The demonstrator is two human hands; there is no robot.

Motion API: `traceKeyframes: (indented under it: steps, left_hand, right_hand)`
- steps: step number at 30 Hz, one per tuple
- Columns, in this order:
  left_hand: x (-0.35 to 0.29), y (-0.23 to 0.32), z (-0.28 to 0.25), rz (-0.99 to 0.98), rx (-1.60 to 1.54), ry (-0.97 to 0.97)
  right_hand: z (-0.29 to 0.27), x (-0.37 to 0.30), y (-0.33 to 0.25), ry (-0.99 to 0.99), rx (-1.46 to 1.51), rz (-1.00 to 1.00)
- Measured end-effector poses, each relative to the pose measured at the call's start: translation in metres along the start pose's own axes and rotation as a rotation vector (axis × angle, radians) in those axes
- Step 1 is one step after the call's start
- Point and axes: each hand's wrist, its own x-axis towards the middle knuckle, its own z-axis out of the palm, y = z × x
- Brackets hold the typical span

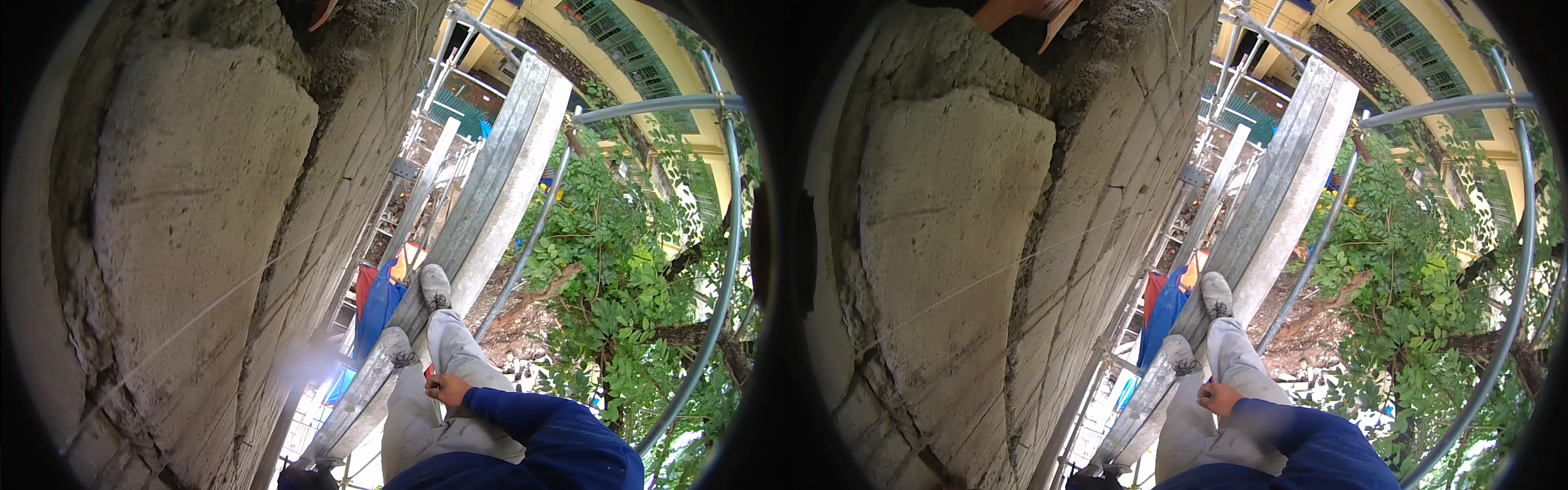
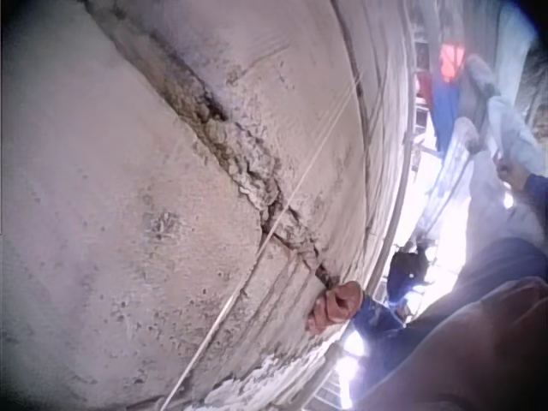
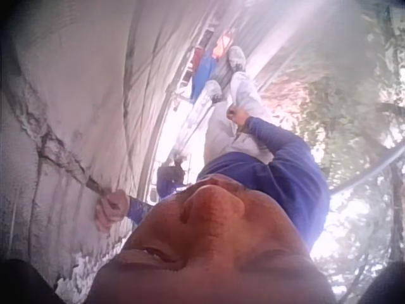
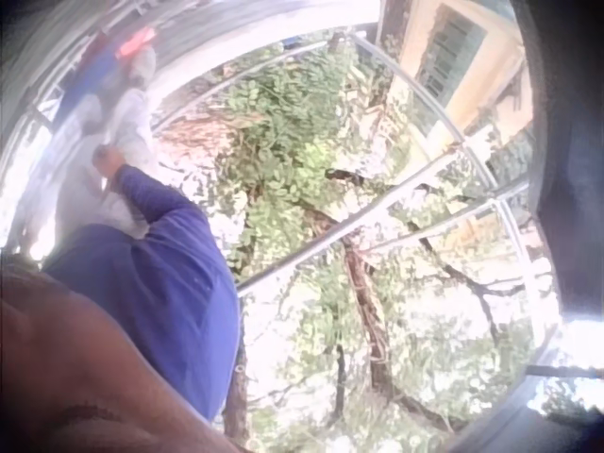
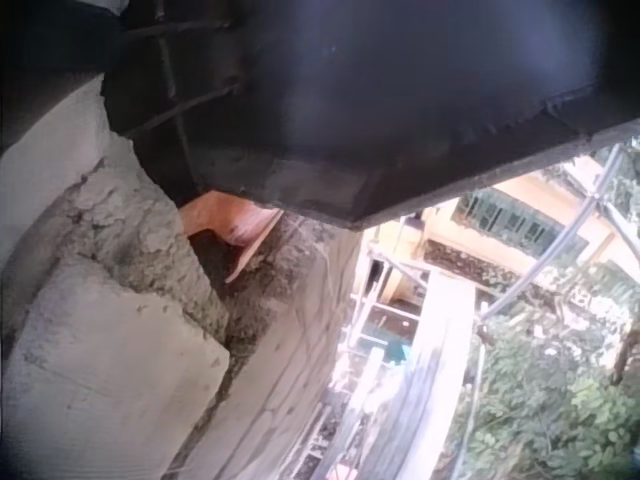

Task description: The person is assembling a metal scaffolding structure on the exterior of a building. They lift and position metal poles and wooden planks onto the scaffold frame while standing on the structure. The person works alongside another worker to secure the components.

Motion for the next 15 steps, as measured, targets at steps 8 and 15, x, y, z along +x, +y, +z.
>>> traceKeyframes:
  steps: [8,15]
  left_hand:
    - [-0.002,0.002,0.000,-0.044,0.035,-0.040]
    - [-0.003,-0.007,0.001,0.036,0.093,-0.022]
  right_hand:
    - [-0.020,0.000,-0.002,0.011,0.033,0.003]
    - [-0.034,0.007,0.002,-0.061,-0.043,0.024]
